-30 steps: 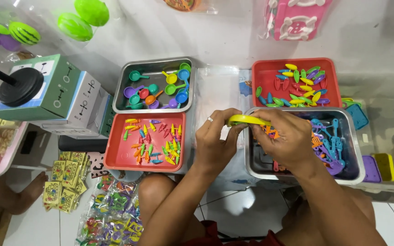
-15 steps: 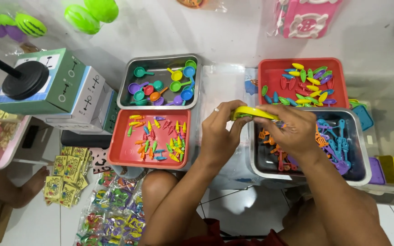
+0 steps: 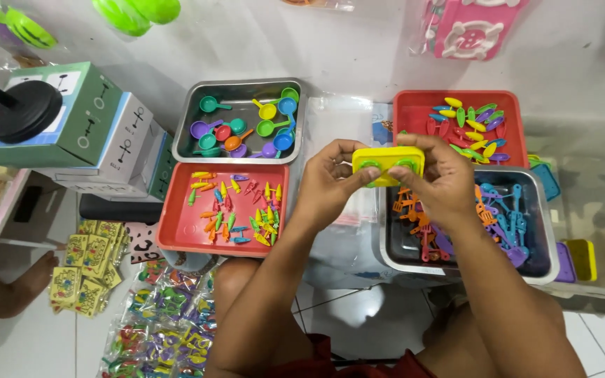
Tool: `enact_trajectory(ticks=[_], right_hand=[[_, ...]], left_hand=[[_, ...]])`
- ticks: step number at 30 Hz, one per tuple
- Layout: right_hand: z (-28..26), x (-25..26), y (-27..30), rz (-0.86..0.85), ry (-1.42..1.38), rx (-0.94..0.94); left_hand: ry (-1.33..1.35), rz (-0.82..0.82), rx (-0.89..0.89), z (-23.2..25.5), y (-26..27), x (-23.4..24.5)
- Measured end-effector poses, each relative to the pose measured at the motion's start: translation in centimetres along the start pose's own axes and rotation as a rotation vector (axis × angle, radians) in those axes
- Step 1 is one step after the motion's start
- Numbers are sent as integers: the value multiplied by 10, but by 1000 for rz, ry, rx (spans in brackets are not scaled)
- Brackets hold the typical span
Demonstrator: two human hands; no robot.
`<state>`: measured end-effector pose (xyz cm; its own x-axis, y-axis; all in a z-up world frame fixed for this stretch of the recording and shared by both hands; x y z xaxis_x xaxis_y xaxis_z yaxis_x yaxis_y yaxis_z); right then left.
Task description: The person sits on the floor and packs small plastic toys, including colorful spoons and forks, into clear plastic bags. They also handle a yellow plastic toy with green wheels, turning it over in their hands before placing it into a bag.
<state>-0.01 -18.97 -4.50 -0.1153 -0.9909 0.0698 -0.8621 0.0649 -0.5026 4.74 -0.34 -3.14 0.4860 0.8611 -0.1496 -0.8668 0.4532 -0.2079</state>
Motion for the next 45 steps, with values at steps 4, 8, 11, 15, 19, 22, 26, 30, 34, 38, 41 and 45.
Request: enact_trajectory(ticks=[4,8,11,15,19,22,26,30,34,38,41,45], right_hand=[[11,4,-1,-7,-154,-147],[4,4,-3,30,-197,-259],[3,5,-4,53,-205,-283],[10,8,-3,55,-267,-331],[22,14,-1,78,-313,-380],[22,12,-2,69,-263,-366],[25,11,-3,80,-290,-359],[7,1,-6,70,-285,-378],[10,-2,-2,108,-281,-413],[9,0,-3,133,-266,-384],[7,0,-6,128,-235,-357],[3,0,-7,122,-190,-302]], left_hand=[[81,-12,92,-9,-3,4],[68,-53,74,-11,-4,1],[34,-78,63,-9,-5,1],[-26,-102,21,-5,-6,-1],[-30,-78,48,-13,-6,-2],[47,-111,107,-22,-8,-2],[84,-133,178,-36,-10,2],[76,-148,173,-29,-6,0],[13,-198,119,-34,-8,2],[46,-198,93,-44,-8,-2],[94,-144,64,-45,-7,-7],[69,-153,48,-41,-8,-10]])
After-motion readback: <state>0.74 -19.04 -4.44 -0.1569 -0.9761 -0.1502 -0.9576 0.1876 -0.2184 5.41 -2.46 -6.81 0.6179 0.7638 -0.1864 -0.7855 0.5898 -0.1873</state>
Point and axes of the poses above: each hand's wrist, its own y-axis away from the middle knuckle, its own x-axis out of the back of the hand, z = x × y, the point moved 2 cm from there along -y, towards the middle knuckle, and after that the axes turned 6 degrees about -z, right-handed, at the moved point
